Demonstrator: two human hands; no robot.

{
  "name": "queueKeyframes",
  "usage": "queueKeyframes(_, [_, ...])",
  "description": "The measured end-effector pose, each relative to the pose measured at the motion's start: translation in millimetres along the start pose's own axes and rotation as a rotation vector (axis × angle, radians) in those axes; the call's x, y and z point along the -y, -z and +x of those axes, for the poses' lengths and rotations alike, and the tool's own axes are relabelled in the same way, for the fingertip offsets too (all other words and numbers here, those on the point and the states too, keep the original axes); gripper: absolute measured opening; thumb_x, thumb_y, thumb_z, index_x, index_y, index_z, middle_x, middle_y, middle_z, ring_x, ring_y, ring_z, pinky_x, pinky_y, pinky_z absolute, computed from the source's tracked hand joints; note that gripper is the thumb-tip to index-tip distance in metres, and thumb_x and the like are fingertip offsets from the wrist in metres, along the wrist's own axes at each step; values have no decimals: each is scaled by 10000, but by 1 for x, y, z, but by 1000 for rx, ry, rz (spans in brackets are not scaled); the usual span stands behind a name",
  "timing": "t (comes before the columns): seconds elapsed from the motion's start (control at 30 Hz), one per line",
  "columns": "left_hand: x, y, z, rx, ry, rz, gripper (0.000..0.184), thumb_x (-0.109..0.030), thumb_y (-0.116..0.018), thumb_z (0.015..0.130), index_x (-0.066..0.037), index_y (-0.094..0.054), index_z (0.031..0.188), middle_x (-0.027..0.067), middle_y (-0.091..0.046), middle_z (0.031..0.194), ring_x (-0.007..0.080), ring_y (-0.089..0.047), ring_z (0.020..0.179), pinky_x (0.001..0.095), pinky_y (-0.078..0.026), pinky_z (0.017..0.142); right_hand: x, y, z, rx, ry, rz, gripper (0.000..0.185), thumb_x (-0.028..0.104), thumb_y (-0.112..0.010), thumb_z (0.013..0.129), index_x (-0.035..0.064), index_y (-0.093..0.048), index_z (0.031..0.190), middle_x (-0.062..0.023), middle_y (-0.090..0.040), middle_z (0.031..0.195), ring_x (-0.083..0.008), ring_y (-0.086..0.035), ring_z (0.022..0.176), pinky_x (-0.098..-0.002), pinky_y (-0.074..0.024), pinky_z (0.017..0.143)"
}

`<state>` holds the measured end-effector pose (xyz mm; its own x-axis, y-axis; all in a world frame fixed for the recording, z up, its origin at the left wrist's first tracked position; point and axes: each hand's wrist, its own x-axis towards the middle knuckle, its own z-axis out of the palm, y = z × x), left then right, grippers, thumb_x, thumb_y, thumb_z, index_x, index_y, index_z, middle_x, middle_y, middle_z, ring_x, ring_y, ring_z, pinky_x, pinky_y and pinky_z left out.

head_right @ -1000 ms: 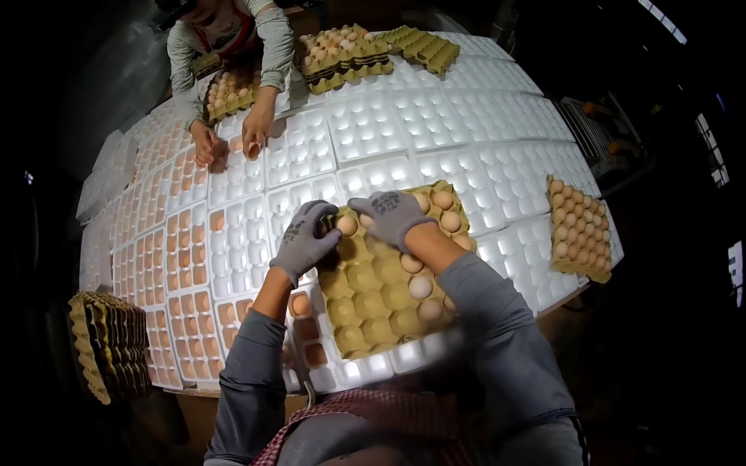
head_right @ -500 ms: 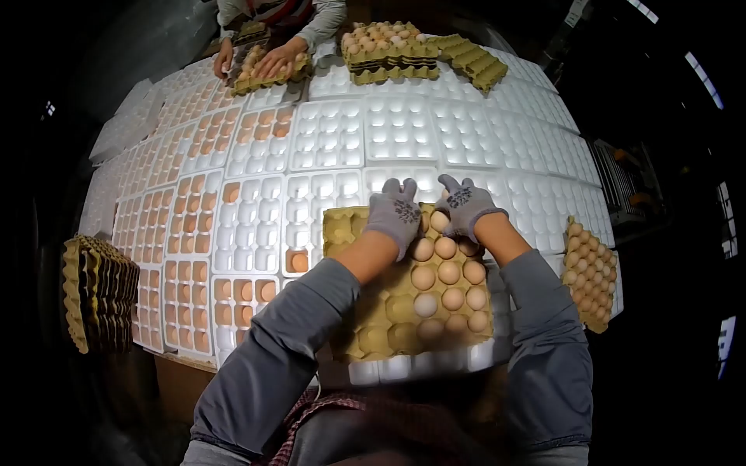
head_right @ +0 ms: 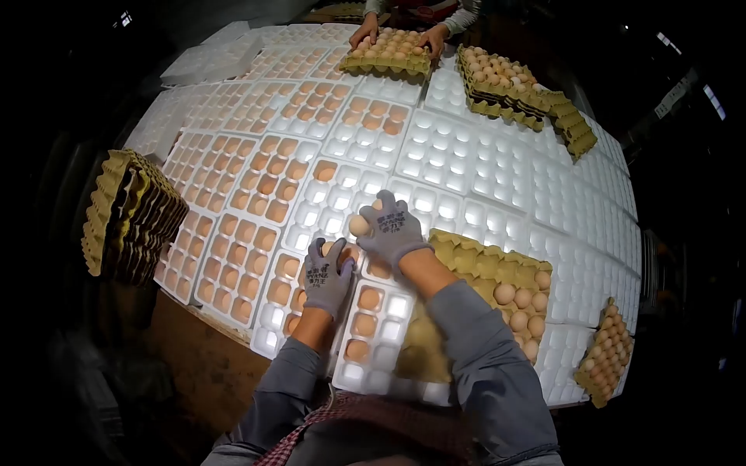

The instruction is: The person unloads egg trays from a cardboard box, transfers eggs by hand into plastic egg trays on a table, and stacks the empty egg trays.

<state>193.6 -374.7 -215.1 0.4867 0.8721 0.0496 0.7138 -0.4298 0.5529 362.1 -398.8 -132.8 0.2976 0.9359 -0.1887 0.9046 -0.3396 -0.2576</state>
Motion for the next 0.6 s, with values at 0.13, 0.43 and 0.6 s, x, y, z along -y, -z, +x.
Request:
queueKeyframes(0.13, [15,10,22,-158,-49,-368,519,-262,-649,848,-116,-513,1327,169,-517,1269,359,-513,1173,439,-443,978,-11,-39,49,-120,12,106,417,389,-582,853,231,-563,1240,-126,-472,1308,-310,-537,1136,-435,-490,930])
queueKeyframes(0.43, [10,-3,135,-164,-174,-577,551,-234,-586,900,-29,-436,1389,184,-511,1348,328,-488,1253,393,-387,1046,-36,-45,105,-70,54,39,716,449,-513,899,156,-267,1504,-204,-353,1473,-368,-301,1379,-461,-235,1144])
queueKeyframes(0.6, [17,-46,169,238,-149,389,693,-492,-392,975,-163,-178,1545,136,-180,1596,375,-108,1475,594,-37,1146,-60,26,-55,-613,-81,144,437,381,-612,859,170,-608,1242,-157,-539,1239,-349,-474,1207,-434,-398,1030])
